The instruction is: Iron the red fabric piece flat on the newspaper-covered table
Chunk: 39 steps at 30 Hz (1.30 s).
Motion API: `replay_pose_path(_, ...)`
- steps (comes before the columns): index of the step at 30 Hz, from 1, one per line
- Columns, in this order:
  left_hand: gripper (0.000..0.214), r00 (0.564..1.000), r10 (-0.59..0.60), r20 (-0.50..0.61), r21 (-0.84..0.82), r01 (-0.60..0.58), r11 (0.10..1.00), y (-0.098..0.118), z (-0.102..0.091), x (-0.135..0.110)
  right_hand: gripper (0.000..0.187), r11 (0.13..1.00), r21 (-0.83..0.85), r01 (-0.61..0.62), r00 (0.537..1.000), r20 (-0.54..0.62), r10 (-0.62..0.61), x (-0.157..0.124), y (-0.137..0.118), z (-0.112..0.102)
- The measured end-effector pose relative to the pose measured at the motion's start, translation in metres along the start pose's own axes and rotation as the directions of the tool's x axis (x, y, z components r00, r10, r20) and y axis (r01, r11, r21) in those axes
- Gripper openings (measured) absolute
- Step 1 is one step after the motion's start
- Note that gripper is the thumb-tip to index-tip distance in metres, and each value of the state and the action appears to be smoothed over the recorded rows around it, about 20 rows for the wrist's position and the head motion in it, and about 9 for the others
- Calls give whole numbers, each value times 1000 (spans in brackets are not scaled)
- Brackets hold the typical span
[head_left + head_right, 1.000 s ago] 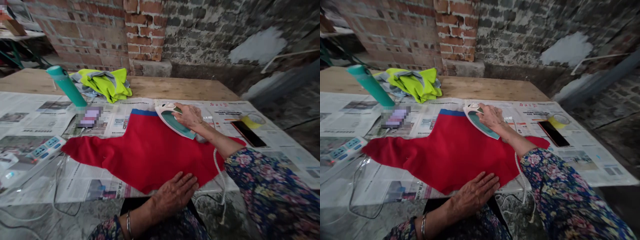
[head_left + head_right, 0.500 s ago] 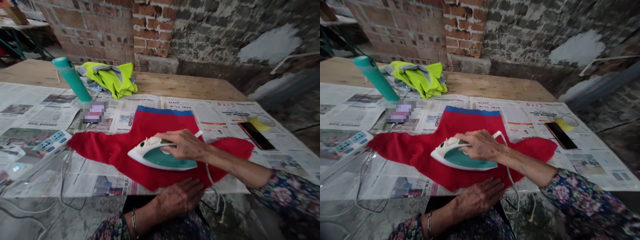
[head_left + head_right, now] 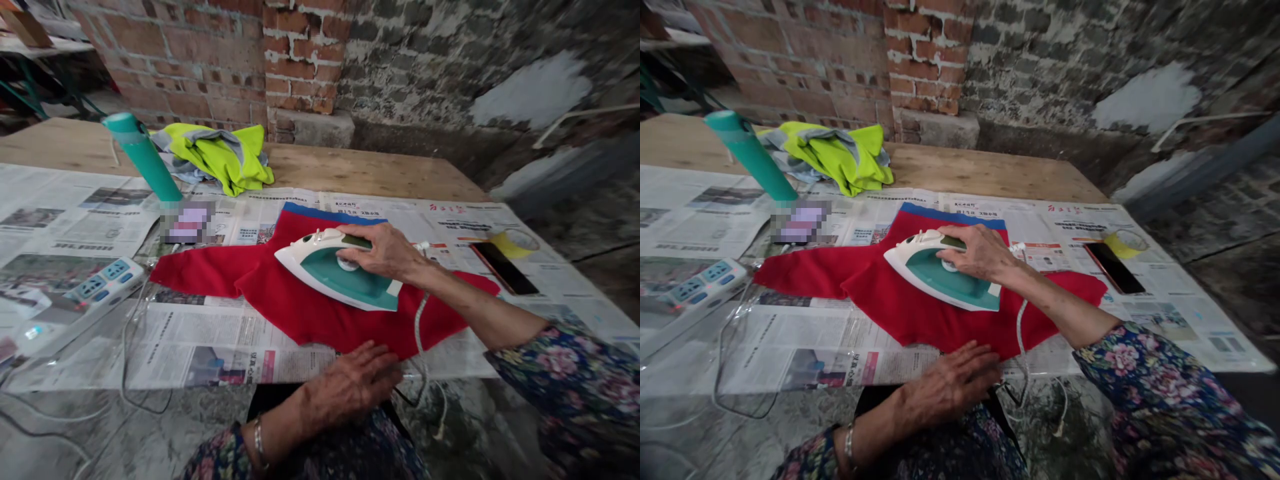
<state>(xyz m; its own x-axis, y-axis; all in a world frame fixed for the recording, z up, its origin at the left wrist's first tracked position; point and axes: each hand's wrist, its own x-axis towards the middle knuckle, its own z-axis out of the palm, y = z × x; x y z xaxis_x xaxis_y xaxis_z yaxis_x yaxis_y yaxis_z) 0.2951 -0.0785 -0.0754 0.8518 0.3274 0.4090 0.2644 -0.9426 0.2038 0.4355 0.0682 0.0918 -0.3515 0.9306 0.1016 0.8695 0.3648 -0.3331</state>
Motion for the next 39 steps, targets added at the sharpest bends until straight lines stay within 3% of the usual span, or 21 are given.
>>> replay_pose_path(2,42,986,-152,-65,31,154,988,-15,-19,-24,49,1000,-25,-10,1000,-28,10,3,6,0)
replay_pose_path(4,50,922,-362,-141,147,381,913,-36,-41,-54,48,998,-67,-2,1000,-28,0,6,10,3)
replay_pose_path(6,57,862,-482,-158,250,507,825,-57,-63,-81,48,995,-103,13,1000,-17,-15,8,10,9)
replay_pose_path(9,46,866,-495,-69,282,493,823,-71,-79,-103,48,992,-109,57,998,3,-57,5,6,16)
replay_pose_path(12,43,905,-426,-6,272,412,870,-57,-74,-107,47,988,-74,136,990,38,-133,-5,-2,17)
replay_pose_path(16,48,895,-441,-68,333,437,836,-27,-57,-108,47,982,-34,185,980,78,-182,-20,-16,17)
replay_pose_path(20,62,876,-473,-92,387,469,794,-15,-50,-105,51,977,-43,211,972,114,-205,-19,-24,25)
replay_pose_path(26,75,872,-490,13,313,462,830,-20,-51,-99,46,993,-118,2,1000,-1,-2,28,-7,35)
replay_pose_path(33,74,876,-482,-4,251,467,848,-22,-46,-102,53,953,-192,-233,970,-120,213,98,33,27)
replay_pose_path(36,73,882,-469,-43,244,465,851,-23,-43,-102,55,940,-208,-271,956,-170,239,107,48,25)
replay_pose_path(39,71,891,-445,-88,255,452,855,-24,-43,-102,54,945,-221,-241,963,-175,204,95,49,21)
